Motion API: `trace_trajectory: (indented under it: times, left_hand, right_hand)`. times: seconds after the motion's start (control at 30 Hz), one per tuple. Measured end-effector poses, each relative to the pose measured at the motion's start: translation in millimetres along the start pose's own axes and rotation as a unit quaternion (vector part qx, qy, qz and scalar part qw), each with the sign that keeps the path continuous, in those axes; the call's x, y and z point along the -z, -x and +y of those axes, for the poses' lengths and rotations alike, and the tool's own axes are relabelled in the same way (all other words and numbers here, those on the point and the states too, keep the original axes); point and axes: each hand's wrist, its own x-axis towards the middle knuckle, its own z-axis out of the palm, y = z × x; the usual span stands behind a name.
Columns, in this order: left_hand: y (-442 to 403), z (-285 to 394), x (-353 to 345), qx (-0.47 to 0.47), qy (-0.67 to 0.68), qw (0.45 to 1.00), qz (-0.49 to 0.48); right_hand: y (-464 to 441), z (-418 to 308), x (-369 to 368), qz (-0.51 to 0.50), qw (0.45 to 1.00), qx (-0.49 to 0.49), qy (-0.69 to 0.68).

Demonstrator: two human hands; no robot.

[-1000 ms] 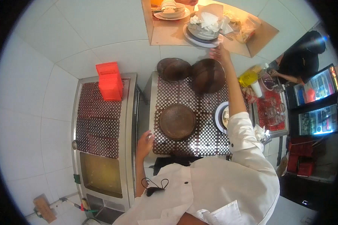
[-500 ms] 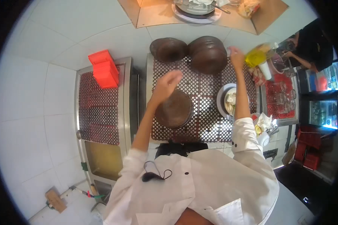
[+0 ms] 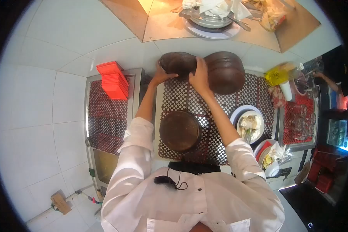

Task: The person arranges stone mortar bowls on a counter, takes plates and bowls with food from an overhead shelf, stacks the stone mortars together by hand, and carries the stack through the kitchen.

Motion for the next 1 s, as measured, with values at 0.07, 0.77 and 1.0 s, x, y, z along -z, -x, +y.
trace_trajectory:
  times: [0.07,0.77,1.0]
  left_hand:
    - [-14,-20,-4,0.044,0.065,0.997,-0.029]
    - [157,51,21,-0.302,-0.037,0.949,0.08]
    - [281,63,11,-0.352,-0.031,0.935,0.028]
  right_hand:
    - [-27,8,-17,-0.038,0.998,-0.054,0.021]
    - [85,-71,72,-0.1,0.976,0.195,0.019]
    - [203,-96,126,-0.124,0.959,0.253,0.042]
